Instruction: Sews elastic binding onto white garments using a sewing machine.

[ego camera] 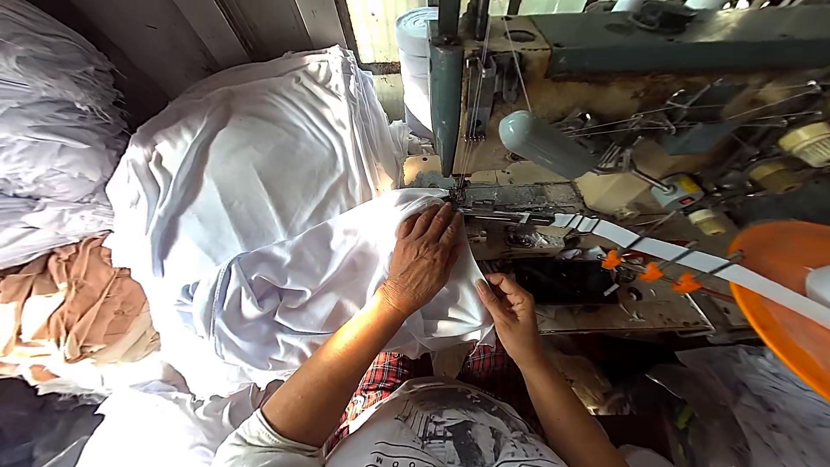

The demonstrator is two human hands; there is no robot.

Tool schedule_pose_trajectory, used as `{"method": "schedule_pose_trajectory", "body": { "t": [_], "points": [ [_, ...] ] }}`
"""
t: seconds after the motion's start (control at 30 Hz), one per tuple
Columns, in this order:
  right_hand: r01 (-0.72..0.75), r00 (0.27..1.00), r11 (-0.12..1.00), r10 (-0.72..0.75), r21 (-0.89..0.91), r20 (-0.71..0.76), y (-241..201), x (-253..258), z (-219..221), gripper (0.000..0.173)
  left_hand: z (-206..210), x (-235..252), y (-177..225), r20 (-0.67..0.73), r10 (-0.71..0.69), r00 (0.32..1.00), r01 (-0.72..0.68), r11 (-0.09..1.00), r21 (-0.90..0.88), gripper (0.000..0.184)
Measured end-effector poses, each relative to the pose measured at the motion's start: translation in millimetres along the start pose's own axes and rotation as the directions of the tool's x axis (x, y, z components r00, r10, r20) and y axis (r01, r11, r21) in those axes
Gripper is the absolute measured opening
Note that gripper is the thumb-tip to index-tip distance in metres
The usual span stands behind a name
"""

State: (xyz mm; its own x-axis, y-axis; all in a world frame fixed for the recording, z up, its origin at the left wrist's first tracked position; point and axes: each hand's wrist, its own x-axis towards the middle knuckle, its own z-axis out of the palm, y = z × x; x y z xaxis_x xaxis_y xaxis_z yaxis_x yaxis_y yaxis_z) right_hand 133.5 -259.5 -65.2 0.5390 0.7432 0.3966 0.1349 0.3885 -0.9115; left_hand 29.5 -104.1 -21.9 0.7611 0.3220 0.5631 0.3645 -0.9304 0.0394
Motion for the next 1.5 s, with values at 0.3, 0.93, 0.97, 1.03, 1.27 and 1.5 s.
{"method": "schedule_pose_trajectory", "body": {
  "t": [0.3, 0.93, 0.97, 1.03, 1.27, 1.5],
  "points": [
    [0.021, 0.998, 1.000, -0.022, -0.022, -0.058, 2, 0, 6, 0.011, -26, 22, -23, 0.092, 0.006, 0.996, 0.023, 0.951, -0.307, 0.035],
    [-0.091, 0.989, 0.964, 0.117, -0.249, 0.091, 18, 17, 1, 0.027, -13, 77, -86, -0.196, 0.073, 0.978, -0.118, 0.967, -0.227, 0.022],
    [-0.054, 0.993, 0.941, 0.085, -0.335, 0.078, 17, 12, -5, 0.030, -22, 65, -82, -0.179, 0.075, 0.981, -0.123, 0.954, -0.274, 0.023],
    [0.028, 0.999, 0.906, -0.016, -0.423, 0.032, 13, 4, -14, 0.033, -42, 37, -75, -0.142, 0.101, 0.985, -0.147, 0.918, -0.369, 0.022],
    [0.167, 0.986, 0.908, -0.146, -0.385, 0.082, -18, 15, -2, 0.022, -75, -16, -54, 0.027, 0.311, 0.950, -0.281, 0.891, -0.358, 0.022],
    [0.080, 0.997, 0.688, -0.053, -0.721, 0.060, -7, -14, -34, 0.021, -43, -58, 10, 0.124, 0.222, 0.967, -0.149, 0.891, -0.428, 0.020]
  ]
}}
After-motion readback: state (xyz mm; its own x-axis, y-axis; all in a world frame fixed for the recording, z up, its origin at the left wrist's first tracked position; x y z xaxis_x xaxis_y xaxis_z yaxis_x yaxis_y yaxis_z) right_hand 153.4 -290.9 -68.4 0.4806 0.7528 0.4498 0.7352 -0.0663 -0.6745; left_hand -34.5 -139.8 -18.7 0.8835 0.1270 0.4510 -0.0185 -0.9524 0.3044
